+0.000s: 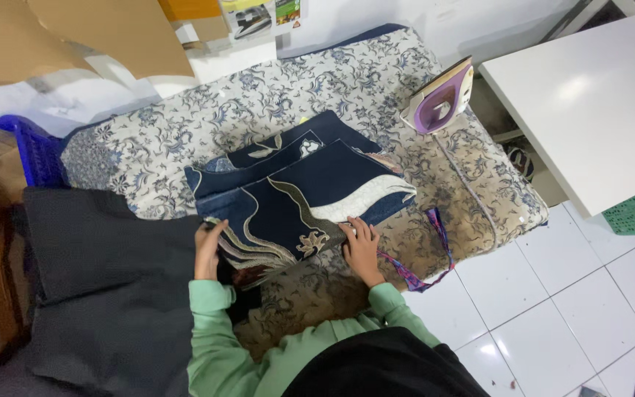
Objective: The person writes on a grid notebook using a pen, referencing a yellow sheet with printed text. They then fold a patterned piece of fabric and place it on the table.
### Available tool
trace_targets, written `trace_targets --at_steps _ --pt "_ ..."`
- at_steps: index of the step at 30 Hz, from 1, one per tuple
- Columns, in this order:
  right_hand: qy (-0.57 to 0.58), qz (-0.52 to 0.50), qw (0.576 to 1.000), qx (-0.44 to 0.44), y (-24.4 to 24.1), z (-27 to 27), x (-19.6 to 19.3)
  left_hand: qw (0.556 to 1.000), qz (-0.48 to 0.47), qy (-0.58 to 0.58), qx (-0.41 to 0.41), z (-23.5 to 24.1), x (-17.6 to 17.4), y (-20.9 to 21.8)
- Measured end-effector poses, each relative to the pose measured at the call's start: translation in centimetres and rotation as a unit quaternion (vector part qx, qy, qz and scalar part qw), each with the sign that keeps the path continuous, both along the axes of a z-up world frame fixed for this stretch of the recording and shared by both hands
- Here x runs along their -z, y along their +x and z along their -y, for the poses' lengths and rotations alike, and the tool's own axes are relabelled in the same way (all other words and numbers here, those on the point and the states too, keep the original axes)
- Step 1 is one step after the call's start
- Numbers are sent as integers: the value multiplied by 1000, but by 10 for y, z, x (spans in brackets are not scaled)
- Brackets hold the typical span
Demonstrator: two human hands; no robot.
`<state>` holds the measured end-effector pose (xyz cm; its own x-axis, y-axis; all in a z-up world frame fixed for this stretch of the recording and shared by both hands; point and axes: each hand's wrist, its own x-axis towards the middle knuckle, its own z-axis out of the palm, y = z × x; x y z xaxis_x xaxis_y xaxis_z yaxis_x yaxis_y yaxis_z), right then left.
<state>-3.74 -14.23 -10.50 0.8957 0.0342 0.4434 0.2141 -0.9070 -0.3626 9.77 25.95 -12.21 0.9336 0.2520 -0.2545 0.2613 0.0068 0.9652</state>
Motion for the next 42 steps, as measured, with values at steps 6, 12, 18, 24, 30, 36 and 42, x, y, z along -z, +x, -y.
trace_targets --at_steps 6,12,18,24,30,36,42 --pt "137 -74 987 -45 -3 33 -36 966 25 -10 258 28 -16 -79" --pt "474 206 856 11 -18 102 -145 812 91 51 575 57 -14 -175" --pt "330 320 886 60 -3 124 -191 842 46 0 538 78 4 -190" --pt "225 -21 973 -51 174 121 -126 937 37 -140 318 69 -25 -170" --pt "45 -137 989 -26 281 130 -36 964 138 129 186 48 -75 -101" --pt "95 -311 945 40 324 123 -17 936 252 134 207 102 -99 5" --pt "346 -156 890 -252 275 141 -35 827 340 405 191 141 -132 105"
